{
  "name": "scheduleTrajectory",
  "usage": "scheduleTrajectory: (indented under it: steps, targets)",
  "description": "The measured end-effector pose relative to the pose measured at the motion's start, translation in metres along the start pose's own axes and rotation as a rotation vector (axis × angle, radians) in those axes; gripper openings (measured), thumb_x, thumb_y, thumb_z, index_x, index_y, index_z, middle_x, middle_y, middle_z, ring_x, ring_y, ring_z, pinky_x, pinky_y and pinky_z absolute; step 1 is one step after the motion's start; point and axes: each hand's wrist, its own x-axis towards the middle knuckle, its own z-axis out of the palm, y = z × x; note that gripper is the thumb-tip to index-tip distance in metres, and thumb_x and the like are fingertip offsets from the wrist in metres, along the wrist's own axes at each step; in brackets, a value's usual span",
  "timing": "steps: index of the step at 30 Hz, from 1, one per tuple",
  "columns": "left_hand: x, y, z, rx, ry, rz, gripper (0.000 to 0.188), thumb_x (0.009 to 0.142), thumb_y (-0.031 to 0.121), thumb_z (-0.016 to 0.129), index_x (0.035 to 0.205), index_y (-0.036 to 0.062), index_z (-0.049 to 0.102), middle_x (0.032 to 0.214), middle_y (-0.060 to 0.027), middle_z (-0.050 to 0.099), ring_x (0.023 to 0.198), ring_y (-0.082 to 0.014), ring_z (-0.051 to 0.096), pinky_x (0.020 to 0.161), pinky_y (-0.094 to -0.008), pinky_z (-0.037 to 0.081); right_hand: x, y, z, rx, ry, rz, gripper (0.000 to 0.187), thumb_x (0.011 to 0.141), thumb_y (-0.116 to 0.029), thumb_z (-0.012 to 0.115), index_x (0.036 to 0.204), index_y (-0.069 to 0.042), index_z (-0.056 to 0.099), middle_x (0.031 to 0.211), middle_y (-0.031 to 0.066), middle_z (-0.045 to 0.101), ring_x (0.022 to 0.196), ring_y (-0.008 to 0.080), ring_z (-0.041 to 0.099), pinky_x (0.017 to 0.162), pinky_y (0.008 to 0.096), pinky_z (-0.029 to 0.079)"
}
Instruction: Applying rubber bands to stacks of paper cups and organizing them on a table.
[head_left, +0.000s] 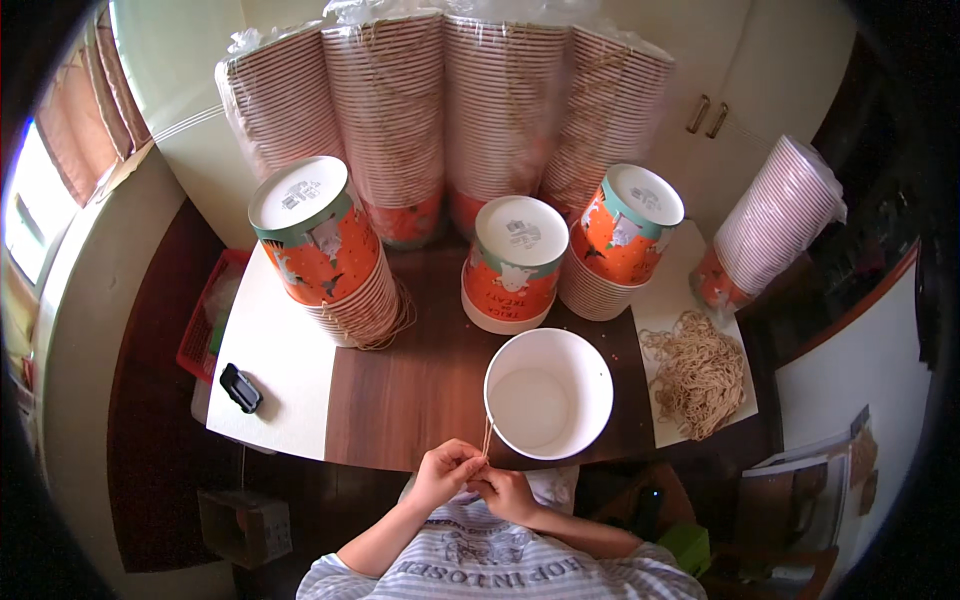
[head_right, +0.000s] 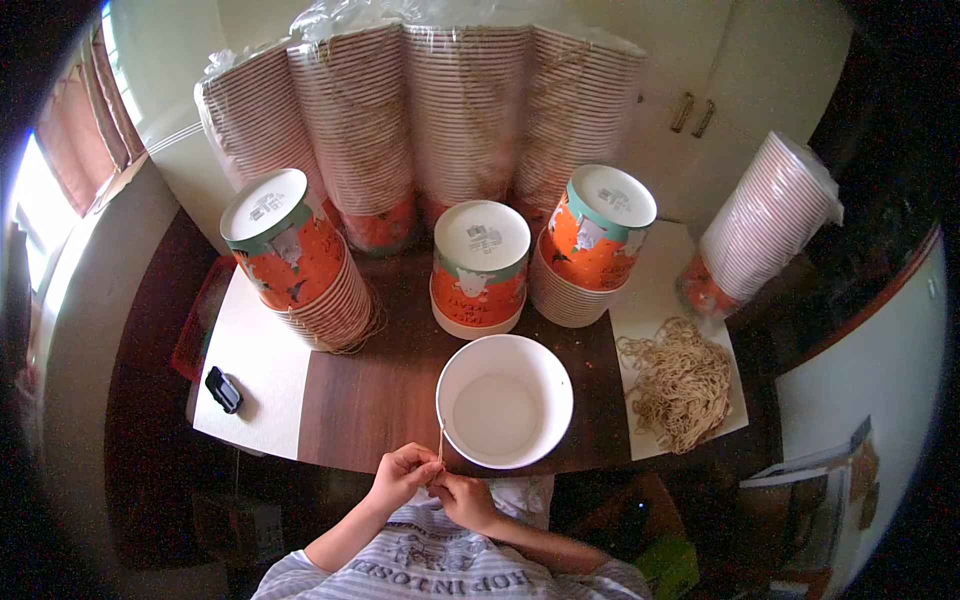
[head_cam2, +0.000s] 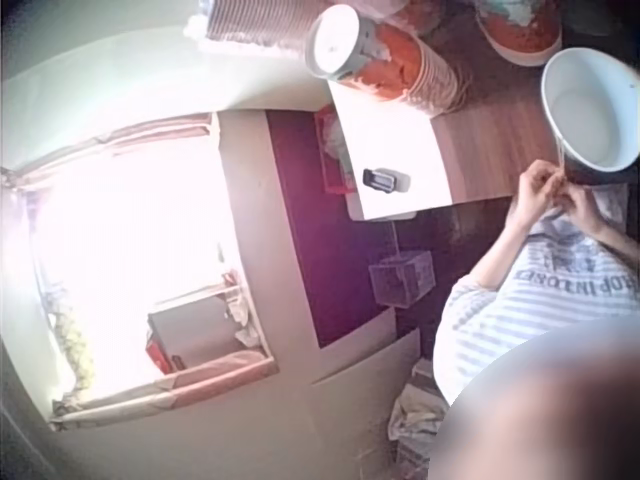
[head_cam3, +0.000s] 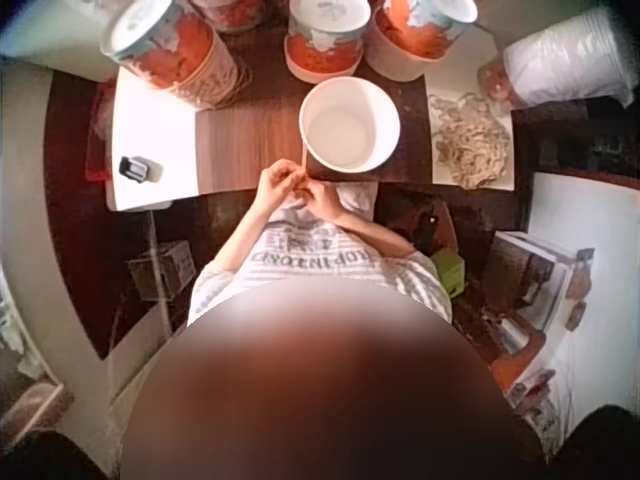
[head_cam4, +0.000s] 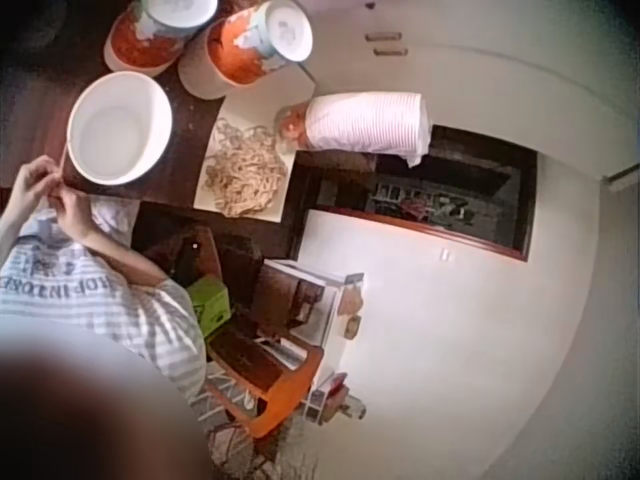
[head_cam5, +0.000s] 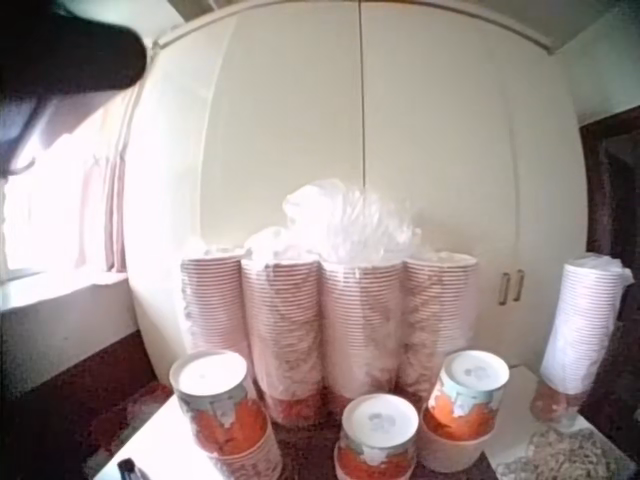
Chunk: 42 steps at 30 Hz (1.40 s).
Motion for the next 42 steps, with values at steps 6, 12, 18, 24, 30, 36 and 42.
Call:
scheduleTrajectory:
  steps: [6, 12, 18, 24, 30, 36, 42]
  targets:
    - [0.002, -0.005, -0.004, -0.148, -0.005, -0.013, 0.01, 0.083, 0.009, 0.059, 0.083, -0.0007, 0.06, 0.079, -0.0006, 0.057, 0.071, -0.0071, 0.052, 0.062, -0.0202, 0.043, 0.003, -0.005, -0.004, -0.051, -0.004, -0.045, 0.002, 0.075, -0.007, 0.059, 0.077, -0.006, 0.06, 0.07, 0.0099, 0.062, 0.066, 0.0257, 0.062, 0.056, 0.0334, 0.048]
    - [0.017, 0.014, -0.005, -0.171, 0.0, -0.042, 0.011, 0.083, 0.011, 0.059, 0.082, 0.0002, 0.06, 0.077, 0.0005, 0.057, 0.072, -0.0057, 0.051, 0.064, -0.0195, 0.042, -0.014, 0.01, 0.016, -0.245, -0.285, -0.02, 0.005, 0.077, -0.015, 0.057, 0.078, -0.01, 0.06, 0.073, 0.0071, 0.062, 0.069, 0.0246, 0.062, 0.06, 0.0358, 0.048]
    - [0.031, 0.026, -0.004, -0.12, -0.024, 0.073, 0.012, 0.084, 0.012, 0.059, 0.084, -0.0001, 0.059, 0.077, 0.0021, 0.055, 0.071, -0.004, 0.048, 0.063, -0.0182, 0.04, -0.013, 0.021, 0.016, -0.434, -0.472, -0.078, 0.008, 0.077, -0.016, 0.053, 0.083, -0.011, 0.057, 0.074, 0.0089, 0.062, 0.071, 0.0258, 0.062, 0.057, 0.0395, 0.047]
    - [0.037, 0.031, 0.005, -0.067, -0.06, 0.12, 0.013, 0.083, 0.012, 0.06, 0.083, -0.0007, 0.059, 0.076, 0.0022, 0.056, 0.066, -0.004, 0.048, 0.058, -0.0191, 0.041, -0.016, 0.016, -0.001, -0.543, -0.479, -0.172, 0.011, 0.074, -0.012, 0.051, 0.084, -0.01, 0.056, 0.074, 0.0076, 0.062, 0.071, 0.0249, 0.062, 0.057, 0.0392, 0.048]
    - [0.044, 0.035, 0.017, 0.354, 0.064, 0.245, 0.015, 0.077, 0.013, 0.066, 0.078, -0.0005, 0.061, 0.071, -0.0065, 0.056, 0.058, -0.0094, 0.05, 0.052, -0.0233, 0.042, -0.017, 0.013, -0.008, -0.63, -0.465, -0.104, 0.006, 0.076, -0.014, 0.051, 0.078, -0.01, 0.053, 0.073, 0.0075, 0.061, 0.071, 0.0244, 0.062, 0.055, 0.0386, 0.047]
    - [0.042, 0.029, 0.023, 0.225, 0.016, 0.265, 0.011, 0.078, 0.01, 0.065, 0.081, -0.0001, 0.06, 0.074, -0.0045, 0.055, 0.06, -0.0076, 0.05, 0.054, -0.0214, 0.042, -0.018, 0.02, -0.01, -0.581, -0.451, -0.115, 0.013, 0.081, -0.02, 0.05, 0.089, -0.01, 0.052, 0.067, 0.0104, 0.061, 0.065, 0.0263, 0.062, 0.051, 0.0411, 0.047]
    - [0.035, 0.033, 0.023, 0.037, -0.112, 0.034, 0.011, 0.08, 0.009, 0.063, 0.083, -0.0001, 0.059, 0.078, -0.0006, 0.053, 0.064, -0.0028, 0.047, 0.056, -0.0184, 0.041, -0.02, 0.021, -0.008, -0.558, -0.428, -0.12, 0.013, 0.081, -0.022, 0.05, 0.086, -0.01, 0.051, 0.065, 0.0113, 0.06, 0.065, 0.0277, 0.062, 0.051, 0.0425, 0.046]
